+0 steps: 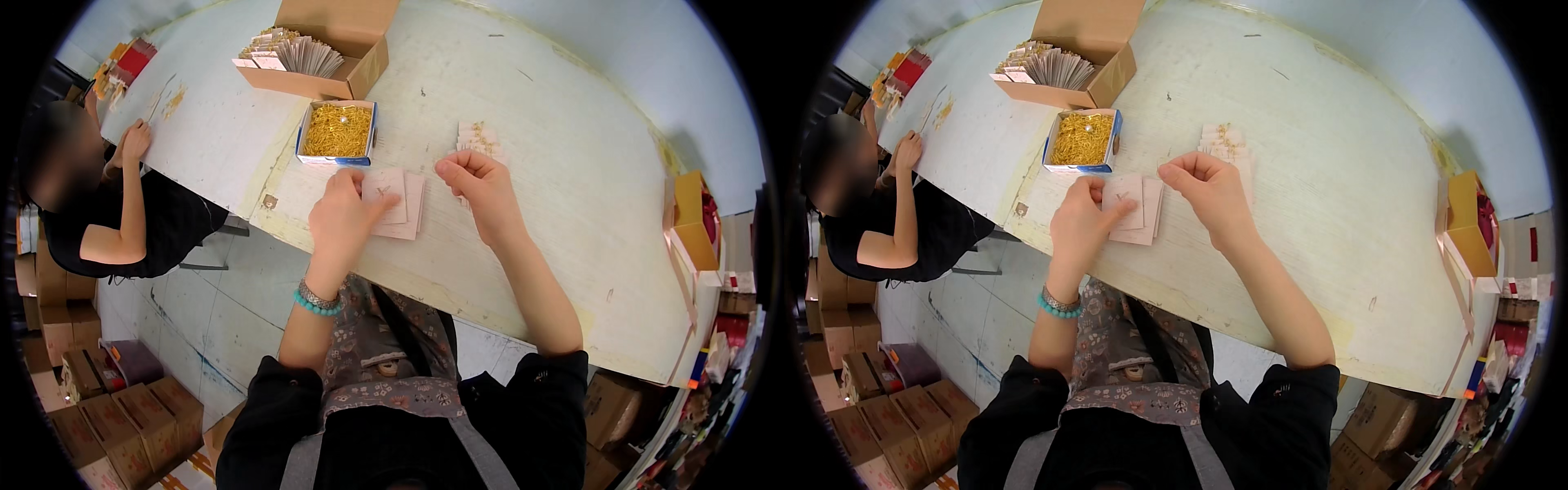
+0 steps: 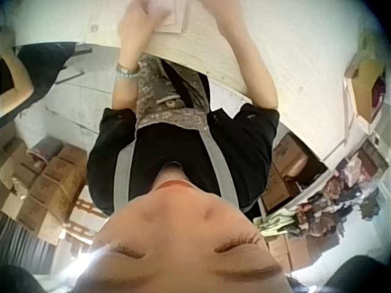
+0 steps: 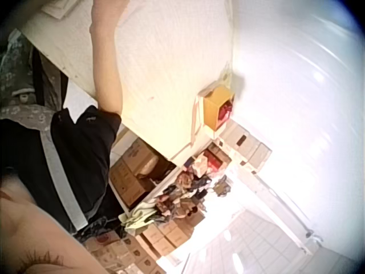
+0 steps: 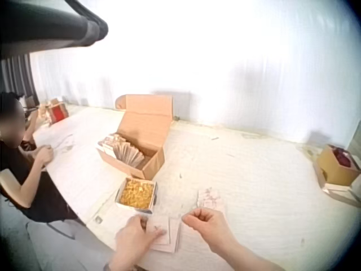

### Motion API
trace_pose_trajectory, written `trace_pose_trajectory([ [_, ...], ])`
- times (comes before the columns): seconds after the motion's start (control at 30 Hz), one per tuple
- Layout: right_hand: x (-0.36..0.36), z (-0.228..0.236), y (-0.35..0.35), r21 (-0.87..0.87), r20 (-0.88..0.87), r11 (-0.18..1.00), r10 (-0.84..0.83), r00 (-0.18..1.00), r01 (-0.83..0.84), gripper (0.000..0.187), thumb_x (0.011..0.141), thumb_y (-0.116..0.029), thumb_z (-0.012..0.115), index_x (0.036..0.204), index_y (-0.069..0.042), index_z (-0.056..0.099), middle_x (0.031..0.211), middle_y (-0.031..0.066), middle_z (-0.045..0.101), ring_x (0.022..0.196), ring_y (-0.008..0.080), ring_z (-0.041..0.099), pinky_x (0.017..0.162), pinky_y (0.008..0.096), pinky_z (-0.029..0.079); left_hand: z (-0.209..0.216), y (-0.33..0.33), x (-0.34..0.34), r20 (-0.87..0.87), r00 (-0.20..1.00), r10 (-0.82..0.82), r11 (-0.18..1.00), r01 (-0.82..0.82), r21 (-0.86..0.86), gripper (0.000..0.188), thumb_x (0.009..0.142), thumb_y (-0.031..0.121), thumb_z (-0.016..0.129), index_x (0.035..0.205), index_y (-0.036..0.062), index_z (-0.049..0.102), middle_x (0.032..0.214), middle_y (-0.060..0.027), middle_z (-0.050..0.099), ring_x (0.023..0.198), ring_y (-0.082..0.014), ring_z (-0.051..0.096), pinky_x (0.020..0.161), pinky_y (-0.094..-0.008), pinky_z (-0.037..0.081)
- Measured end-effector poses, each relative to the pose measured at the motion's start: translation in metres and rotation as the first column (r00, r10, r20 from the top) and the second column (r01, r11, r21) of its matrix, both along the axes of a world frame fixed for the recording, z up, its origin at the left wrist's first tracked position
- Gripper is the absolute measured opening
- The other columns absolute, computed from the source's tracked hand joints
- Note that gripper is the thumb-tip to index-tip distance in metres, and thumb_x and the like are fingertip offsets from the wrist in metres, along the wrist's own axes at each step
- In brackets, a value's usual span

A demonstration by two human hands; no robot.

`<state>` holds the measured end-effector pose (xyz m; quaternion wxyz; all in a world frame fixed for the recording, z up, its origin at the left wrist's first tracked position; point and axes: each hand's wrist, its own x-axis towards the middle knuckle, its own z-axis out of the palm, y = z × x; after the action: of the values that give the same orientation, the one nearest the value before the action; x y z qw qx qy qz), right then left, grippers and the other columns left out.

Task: The person repeatedly picks up small yellow items from a container and places them onto pink paper cards. They then fold the cards over the items and stack the finished units on the table. The process is repetitive and involves handling small components by hand.

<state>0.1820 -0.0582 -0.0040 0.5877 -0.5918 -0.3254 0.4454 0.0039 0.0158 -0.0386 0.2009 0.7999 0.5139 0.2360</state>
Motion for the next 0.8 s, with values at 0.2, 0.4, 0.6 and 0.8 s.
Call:
trace_pose_trajectory([
  [0.2,-0.008,-0.011,0.003,-0.047,0.044,0.993,0.108,0.993,-0.106,0.013,0.084,-0.016,0.069,0.084,-0.003,0.066,0.076,-0.0029,0.061,0.071,0.0035,0.050,0.063,0.0198,0.039,-0.008,0.019,-0.007,0.298,0.954,0.025,0.958,0.063,-0.281,0.045,0.073,0.025,0.077,0.107,0.0022,0.058,0.075,-0.0049,0.066,0.062,-0.0187,0.061,0.060,-0.0311,0.048],
  [0.4,-0.015,-0.009,-0.002,-0.050,0.233,0.987,0.160,0.959,-0.153,0.017,0.084,-0.016,0.069,0.085,0.001,0.067,0.073,0.0013,0.064,0.068,0.0058,0.055,0.060,0.0223,0.044,0.022,-0.016,-0.005,0.383,0.924,0.007,0.999,0.013,-0.051,0.024,0.077,0.016,0.074,0.094,0.0034,0.063,0.073,-0.0032,0.066,0.050,-0.0111,0.050,0.049,-0.0258,0.043],
  [0.6,-0.022,0.004,-0.009,0.048,0.312,0.990,0.112,0.944,-0.133,0.018,0.083,-0.014,0.068,0.084,0.003,0.067,0.070,0.0037,0.065,0.063,0.0063,0.055,0.057,0.0230,0.045,0.036,-0.032,-0.003,0.392,0.917,-0.073,0.987,0.009,0.163,0.021,0.074,0.013,0.077,0.086,0.0041,0.063,0.071,-0.0027,0.064,0.047,-0.0111,0.047,0.045,-0.0256,0.040],
  [0.8,-0.025,0.008,-0.012,0.046,0.421,0.992,0.087,0.903,-0.117,0.016,0.082,-0.013,0.068,0.083,0.002,0.067,0.067,0.0036,0.064,0.059,0.0064,0.054,0.053,0.0233,0.044,0.037,-0.035,-0.003,0.395,0.917,-0.064,0.992,0.016,0.123,0.018,0.073,0.012,0.077,0.082,0.0051,0.063,0.070,-0.0026,0.063,0.047,-0.0120,0.047,0.045,-0.0264,0.040],
])
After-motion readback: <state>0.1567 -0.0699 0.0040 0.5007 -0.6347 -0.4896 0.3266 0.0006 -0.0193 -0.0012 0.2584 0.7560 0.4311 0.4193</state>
